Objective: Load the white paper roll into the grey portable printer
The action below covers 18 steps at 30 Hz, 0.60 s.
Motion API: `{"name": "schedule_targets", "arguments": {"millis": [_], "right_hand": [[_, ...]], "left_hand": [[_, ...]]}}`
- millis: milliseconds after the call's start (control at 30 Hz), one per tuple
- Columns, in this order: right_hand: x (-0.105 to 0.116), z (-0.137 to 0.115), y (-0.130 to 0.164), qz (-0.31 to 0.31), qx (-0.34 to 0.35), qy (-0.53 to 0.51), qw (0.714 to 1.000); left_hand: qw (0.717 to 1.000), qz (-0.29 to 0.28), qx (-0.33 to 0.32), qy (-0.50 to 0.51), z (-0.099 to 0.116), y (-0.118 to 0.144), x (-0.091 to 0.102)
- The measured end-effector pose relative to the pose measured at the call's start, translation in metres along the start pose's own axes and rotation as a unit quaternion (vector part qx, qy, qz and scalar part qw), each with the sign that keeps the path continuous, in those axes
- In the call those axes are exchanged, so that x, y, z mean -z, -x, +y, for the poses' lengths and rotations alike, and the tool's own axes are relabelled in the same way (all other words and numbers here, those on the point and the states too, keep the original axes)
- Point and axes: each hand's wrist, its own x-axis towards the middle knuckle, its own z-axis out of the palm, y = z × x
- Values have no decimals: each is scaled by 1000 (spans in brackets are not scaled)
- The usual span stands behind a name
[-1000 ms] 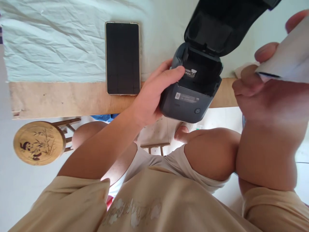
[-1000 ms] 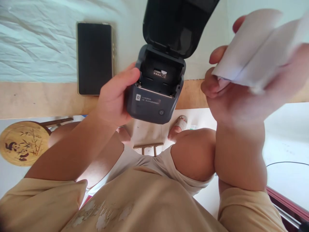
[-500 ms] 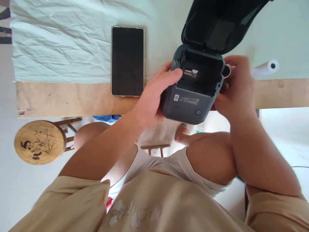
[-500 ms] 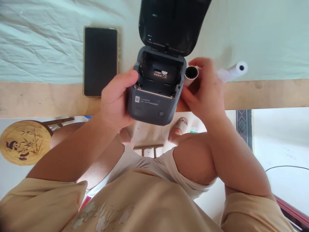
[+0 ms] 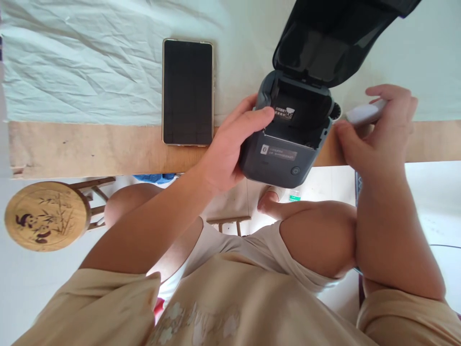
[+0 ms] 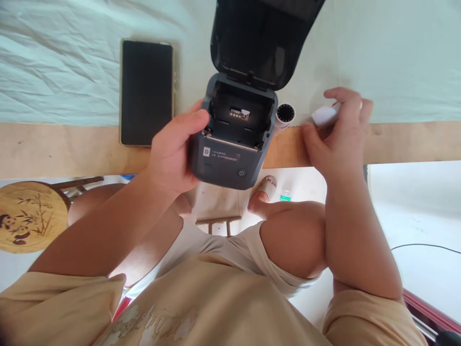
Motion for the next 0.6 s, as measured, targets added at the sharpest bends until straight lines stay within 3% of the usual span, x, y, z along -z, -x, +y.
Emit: {"name": "schedule_targets", "arguments": {"millis": [133, 267, 333, 467, 533, 600], "right_hand": [[-5, 0, 2, 6, -2, -22, 1000], [-8, 8, -3, 56, 69, -159, 983], [-6, 10, -8, 59, 8, -292, 955], [1, 2, -15, -11, -214, -506, 835], [4, -5, -15, 8, -182, -506, 843], [4, -16, -11, 59, -66, -452, 887]], "left_hand": [[1000, -4, -1, -2, -1, 0, -1], [1000, 4, -17, -4, -2, 0, -1], [1000, 7, -17, -5, -3, 0, -2], [1000, 7, -9, -29, -2, 0, -2], [999, 11, -11, -40, -2, -1, -2], [999, 16, -8, -51, -2, -1, -2]]}}
